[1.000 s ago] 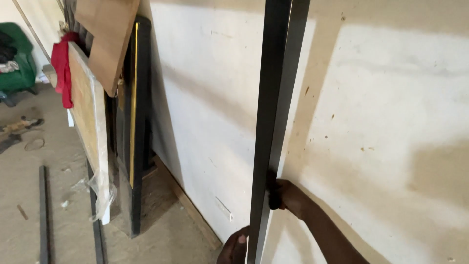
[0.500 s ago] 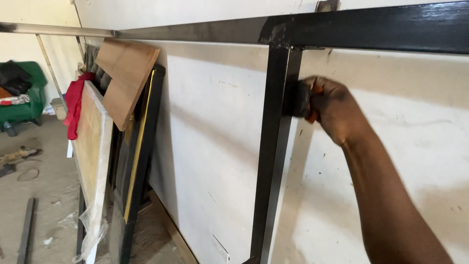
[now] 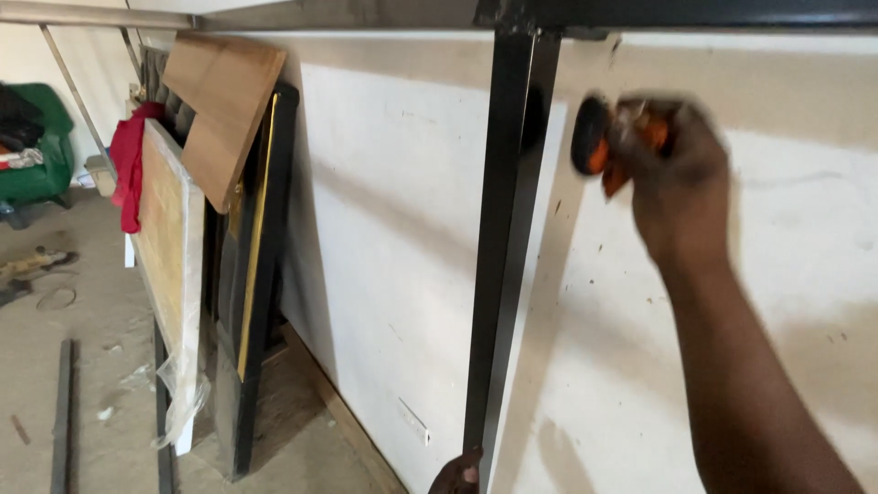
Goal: Applying black paint to a metal frame using a sponge applicator
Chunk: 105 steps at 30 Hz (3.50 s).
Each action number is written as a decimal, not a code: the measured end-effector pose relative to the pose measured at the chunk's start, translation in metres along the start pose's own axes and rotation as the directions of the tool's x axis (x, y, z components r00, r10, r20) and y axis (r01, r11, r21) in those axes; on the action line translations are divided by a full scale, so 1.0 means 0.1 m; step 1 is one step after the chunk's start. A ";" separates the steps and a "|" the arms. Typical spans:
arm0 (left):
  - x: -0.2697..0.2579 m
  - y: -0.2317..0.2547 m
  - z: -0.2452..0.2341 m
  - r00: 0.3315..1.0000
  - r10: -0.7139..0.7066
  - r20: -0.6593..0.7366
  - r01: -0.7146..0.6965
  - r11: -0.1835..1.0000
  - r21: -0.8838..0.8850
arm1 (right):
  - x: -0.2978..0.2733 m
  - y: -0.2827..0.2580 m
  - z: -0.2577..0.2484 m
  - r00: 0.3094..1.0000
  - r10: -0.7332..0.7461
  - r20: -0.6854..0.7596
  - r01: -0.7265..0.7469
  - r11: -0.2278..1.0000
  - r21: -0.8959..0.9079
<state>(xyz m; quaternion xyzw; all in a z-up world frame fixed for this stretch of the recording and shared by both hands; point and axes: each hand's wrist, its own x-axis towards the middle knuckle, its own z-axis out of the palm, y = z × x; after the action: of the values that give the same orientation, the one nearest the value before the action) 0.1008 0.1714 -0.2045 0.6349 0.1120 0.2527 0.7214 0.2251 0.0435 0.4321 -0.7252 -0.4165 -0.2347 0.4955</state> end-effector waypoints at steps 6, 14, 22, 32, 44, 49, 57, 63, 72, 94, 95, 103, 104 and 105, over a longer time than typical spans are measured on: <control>-0.85 2.61 0.65 0.979 0.046 -0.196 -0.060 0.996 -0.062 | -0.35 -0.02 0.28 0.976 -0.209 0.055 0.202 0.973 0.116; -1.17 2.95 0.84 0.840 -0.342 -0.420 0.352 0.934 -0.056 | -2.71 0.95 1.22 0.879 0.433 0.199 -0.476 0.817 0.324; -1.25 3.08 0.87 0.854 -0.370 -0.366 0.385 0.922 -0.034 | -3.15 1.44 1.43 0.143 0.858 0.493 -0.866 -0.132 0.482; -1.38 3.52 0.80 0.853 -0.359 -0.379 0.317 0.933 -0.172 | -0.85 0.76 0.45 0.941 -0.105 0.321 -0.037 0.913 0.407; -1.35 2.94 0.98 0.799 -0.468 -0.378 0.465 0.879 -0.105 | -2.98 2.47 1.68 0.331 0.595 0.732 -0.621 0.722 -0.305; -1.29 3.04 1.06 0.824 -0.450 -0.344 0.490 0.871 0.034 | -3.76 2.86 1.91 0.120 0.627 0.770 -0.971 0.236 -0.041; -1.29 2.98 0.94 0.794 -0.435 -0.424 0.418 0.898 -0.138 | -2.18 1.88 1.04 0.293 0.652 0.699 -0.893 -0.075 0.444; -1.27 2.86 1.05 0.836 -0.335 -0.435 0.297 0.942 -0.156 | -1.38 0.53 0.02 0.955 0.134 0.263 -0.167 0.980 0.108; -1.40 2.70 1.08 0.798 -0.471 -0.375 0.345 0.868 -0.357 | -1.27 0.07 0.36 0.764 -0.459 0.453 0.597 0.769 -0.227; -1.98 2.64 0.93 0.653 -0.449 -0.610 0.395 0.889 -0.231 | -2.14 0.17 0.88 0.789 -0.259 0.557 0.575 0.631 -0.521; -2.02 2.65 0.99 0.643 -0.457 -0.614 0.399 0.885 -0.240 | -2.50 0.38 1.10 0.782 -0.258 0.567 0.581 0.633 -0.512; -2.41 2.44 1.27 0.432 -0.463 -0.774 0.325 0.880 -0.346 | -5.45 1.86 0.79 0.163 0.272 0.948 0.327 0.892 -0.312; -2.47 2.36 1.29 0.405 -0.479 -0.779 0.330 0.871 -0.364 | -5.62 1.98 0.65 0.133 0.267 0.954 0.334 0.895 -0.297; -2.59 2.27 1.38 0.405 -0.448 -0.797 0.341 0.883 -0.322 | -5.83 2.10 0.42 0.121 0.281 0.952 0.281 0.910 -0.304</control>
<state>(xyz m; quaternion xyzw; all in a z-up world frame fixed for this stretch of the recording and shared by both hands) -0.1026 -0.0633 -0.0015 0.3414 0.5843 0.3596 0.6424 0.0807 -0.1691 -0.1335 -0.7813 -0.5779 0.2239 -0.0737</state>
